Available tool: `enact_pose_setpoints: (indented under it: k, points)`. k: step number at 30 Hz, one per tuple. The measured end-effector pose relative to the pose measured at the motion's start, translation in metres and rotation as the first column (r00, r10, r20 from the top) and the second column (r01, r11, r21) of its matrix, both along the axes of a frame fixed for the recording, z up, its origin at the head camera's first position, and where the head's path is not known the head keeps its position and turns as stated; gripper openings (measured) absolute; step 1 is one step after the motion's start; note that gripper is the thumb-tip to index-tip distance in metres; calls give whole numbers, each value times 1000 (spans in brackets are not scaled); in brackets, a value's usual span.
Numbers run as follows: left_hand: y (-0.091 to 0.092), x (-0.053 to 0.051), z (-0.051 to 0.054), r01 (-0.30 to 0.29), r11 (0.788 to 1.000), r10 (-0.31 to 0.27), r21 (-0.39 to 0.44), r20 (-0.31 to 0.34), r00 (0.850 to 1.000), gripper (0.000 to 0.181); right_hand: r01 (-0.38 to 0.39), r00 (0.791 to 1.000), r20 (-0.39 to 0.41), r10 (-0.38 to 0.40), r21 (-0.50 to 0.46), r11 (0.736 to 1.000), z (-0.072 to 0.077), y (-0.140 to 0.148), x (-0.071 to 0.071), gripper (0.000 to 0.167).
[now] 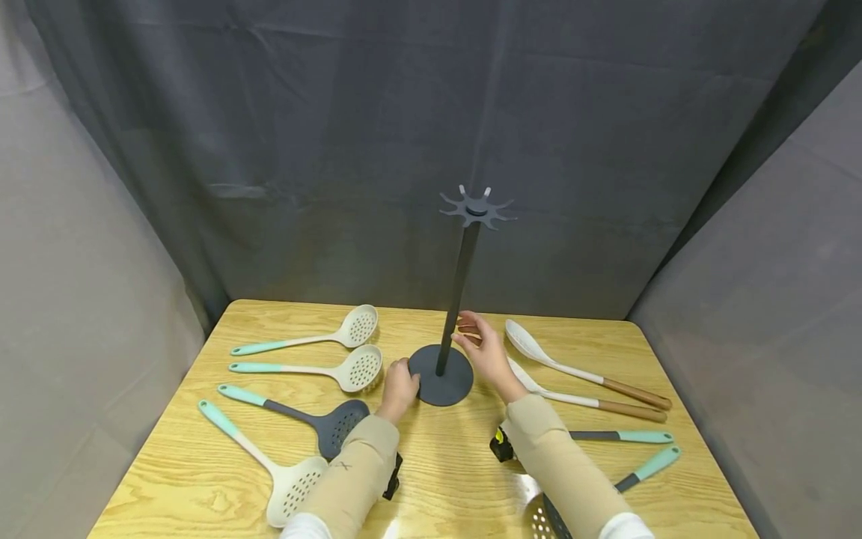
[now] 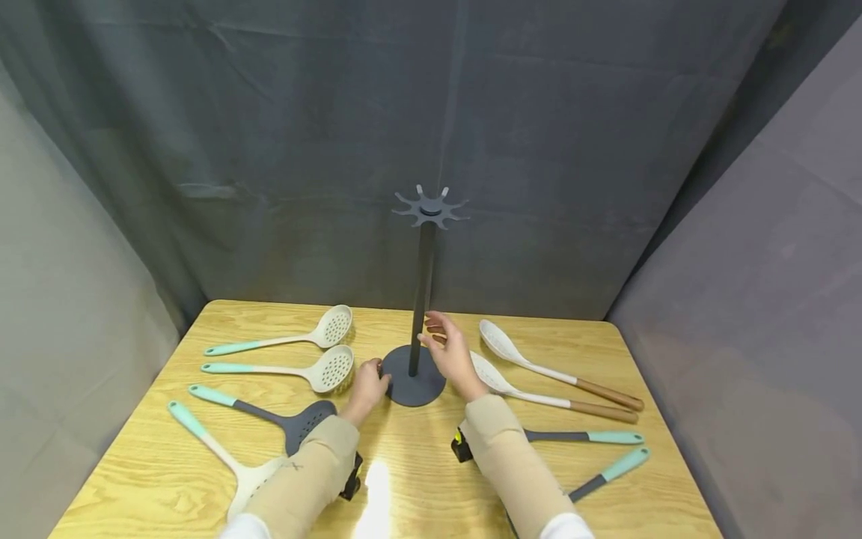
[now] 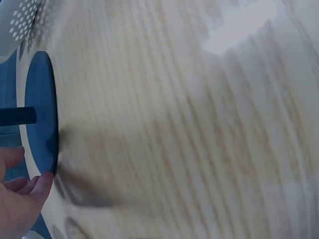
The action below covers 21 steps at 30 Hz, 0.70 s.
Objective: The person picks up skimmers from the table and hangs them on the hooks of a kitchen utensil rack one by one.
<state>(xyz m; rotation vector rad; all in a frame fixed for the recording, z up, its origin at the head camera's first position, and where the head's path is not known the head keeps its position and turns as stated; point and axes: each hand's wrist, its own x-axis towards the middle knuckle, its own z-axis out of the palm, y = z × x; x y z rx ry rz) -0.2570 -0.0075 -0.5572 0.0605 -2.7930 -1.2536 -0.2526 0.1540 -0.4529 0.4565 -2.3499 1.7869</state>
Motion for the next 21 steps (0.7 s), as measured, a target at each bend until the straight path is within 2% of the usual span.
enact_pose_setpoints:
  k: [5, 7, 11, 17, 21]
  points:
    - [2, 0, -9, -32, 999, 32, 15, 2, 999, 35, 13, 1000, -7, -13, -17, 1000, -30, 1, -16, 41]
    - [4, -1, -11, -53, 998, 53, 20, 2, 999, 35, 19, 1000, -18, -20, -15, 1000, -38, 0, -19, 40]
    - [6, 0, -14, -103, 993, 102, 52, 11, 995, 34, 37, 999, -19, -37, 0, 999, -42, -2, -20, 40]
    - [8, 0, -13, -191, 969, 184, 156, 60, 981, 37, 74, 997, 20, -74, 36, 997, -44, -6, -20, 33]
    - [9, 0, -13, -235, 959, 224, 157, 82, 971, 37, 84, 996, 27, -87, 82, 993, -45, -9, -21, 28]
